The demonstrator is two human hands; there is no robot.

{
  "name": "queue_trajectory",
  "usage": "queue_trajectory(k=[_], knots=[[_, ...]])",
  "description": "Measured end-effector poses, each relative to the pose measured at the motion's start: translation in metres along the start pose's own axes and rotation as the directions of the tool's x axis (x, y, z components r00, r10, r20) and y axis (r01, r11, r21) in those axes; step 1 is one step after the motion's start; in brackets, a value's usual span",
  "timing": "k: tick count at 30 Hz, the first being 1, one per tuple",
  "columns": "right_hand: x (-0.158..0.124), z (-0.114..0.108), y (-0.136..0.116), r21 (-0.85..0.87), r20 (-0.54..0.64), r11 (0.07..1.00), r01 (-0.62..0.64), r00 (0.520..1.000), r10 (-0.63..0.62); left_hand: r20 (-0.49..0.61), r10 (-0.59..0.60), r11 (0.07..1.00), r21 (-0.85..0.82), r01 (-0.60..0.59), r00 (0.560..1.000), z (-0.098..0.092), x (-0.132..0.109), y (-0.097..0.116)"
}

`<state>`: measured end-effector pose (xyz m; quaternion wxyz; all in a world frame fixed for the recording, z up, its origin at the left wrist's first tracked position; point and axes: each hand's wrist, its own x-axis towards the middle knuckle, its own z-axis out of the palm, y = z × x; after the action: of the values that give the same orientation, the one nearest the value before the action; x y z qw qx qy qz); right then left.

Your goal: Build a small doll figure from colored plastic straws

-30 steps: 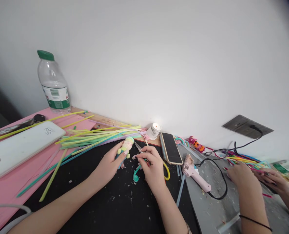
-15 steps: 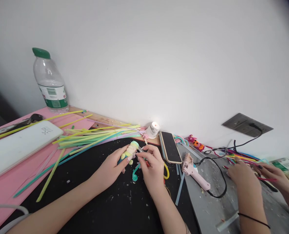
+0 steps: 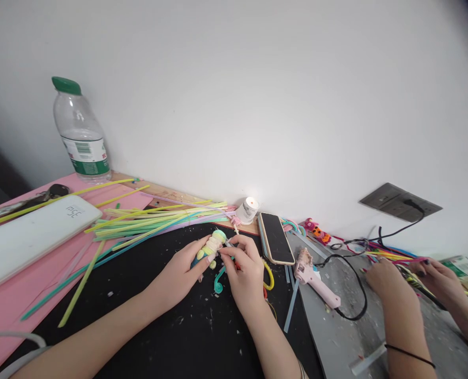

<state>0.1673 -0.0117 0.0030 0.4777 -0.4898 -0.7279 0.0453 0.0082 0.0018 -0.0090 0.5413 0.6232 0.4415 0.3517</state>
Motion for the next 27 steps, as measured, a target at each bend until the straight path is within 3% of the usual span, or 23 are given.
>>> queue_trajectory(k=[16,27], knots=[[-0.0003,0.0001,0.0004,-0.044,0.017,0.999,0.016,1.0,-0.016,0.013,-0.009,0.999,0.041,0.008,1.0,-0.0001,0.0004,0.002],[0.0004,-0.0014,-0.0004,-0.038,0.012,0.999,0.023,1.0,-0.023,-0.043,0.013,1.0,-0.001,-0.013,0.999,-0.0011,0.0025,-0.0003]])
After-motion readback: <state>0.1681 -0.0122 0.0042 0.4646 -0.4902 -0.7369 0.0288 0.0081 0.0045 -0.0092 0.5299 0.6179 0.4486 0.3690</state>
